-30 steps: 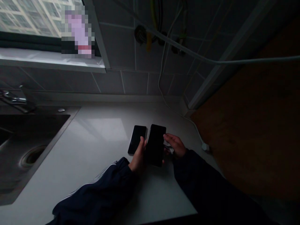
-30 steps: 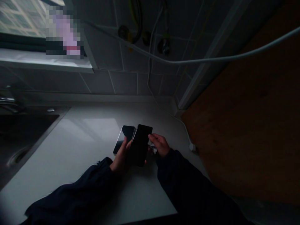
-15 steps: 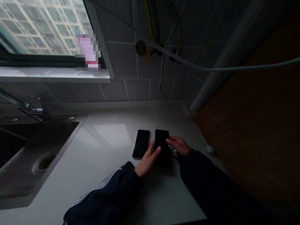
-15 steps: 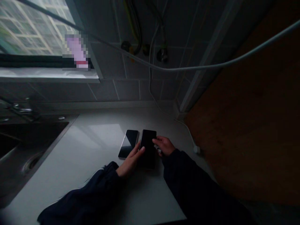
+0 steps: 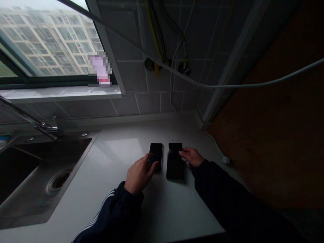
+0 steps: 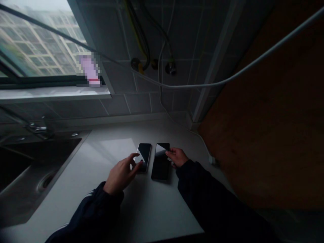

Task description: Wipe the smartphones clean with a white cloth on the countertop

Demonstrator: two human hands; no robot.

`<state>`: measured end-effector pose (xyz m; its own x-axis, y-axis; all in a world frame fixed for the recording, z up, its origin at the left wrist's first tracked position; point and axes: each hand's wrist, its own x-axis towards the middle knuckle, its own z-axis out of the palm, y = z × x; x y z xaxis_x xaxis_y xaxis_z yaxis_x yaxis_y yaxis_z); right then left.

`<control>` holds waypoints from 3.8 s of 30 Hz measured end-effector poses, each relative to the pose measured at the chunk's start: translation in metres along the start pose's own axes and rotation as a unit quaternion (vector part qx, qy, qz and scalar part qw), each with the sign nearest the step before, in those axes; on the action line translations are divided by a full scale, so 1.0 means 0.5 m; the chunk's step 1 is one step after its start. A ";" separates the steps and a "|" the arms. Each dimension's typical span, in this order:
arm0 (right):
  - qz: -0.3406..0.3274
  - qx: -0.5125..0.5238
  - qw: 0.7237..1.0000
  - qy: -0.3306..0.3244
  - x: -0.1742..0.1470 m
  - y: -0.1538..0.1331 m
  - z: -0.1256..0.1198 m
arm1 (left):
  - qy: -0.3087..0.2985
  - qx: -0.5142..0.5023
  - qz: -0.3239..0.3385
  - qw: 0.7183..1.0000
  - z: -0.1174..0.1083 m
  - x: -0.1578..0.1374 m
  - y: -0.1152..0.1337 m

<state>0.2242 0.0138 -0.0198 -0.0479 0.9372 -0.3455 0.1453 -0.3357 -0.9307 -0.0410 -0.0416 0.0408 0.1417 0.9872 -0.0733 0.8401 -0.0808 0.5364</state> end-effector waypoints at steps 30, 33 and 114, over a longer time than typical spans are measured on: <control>-0.116 -0.166 0.975 0.088 0.010 0.024 0.016 | -0.059 0.099 -0.165 0.979 0.019 0.081 0.029; -0.123 -0.188 0.970 0.094 0.007 0.026 0.019 | -0.066 0.084 -0.154 0.982 0.021 0.088 0.018; -0.589 -0.269 0.737 0.194 -0.028 -0.071 0.083 | -0.238 -0.779 -0.085 0.574 0.131 0.066 0.023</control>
<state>0.1788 0.0084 0.0131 -0.1839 0.5392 0.8219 0.6045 0.7214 -0.3380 0.0078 -0.0188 -0.0104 0.5661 0.7827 -0.2588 -0.5720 0.5990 0.5604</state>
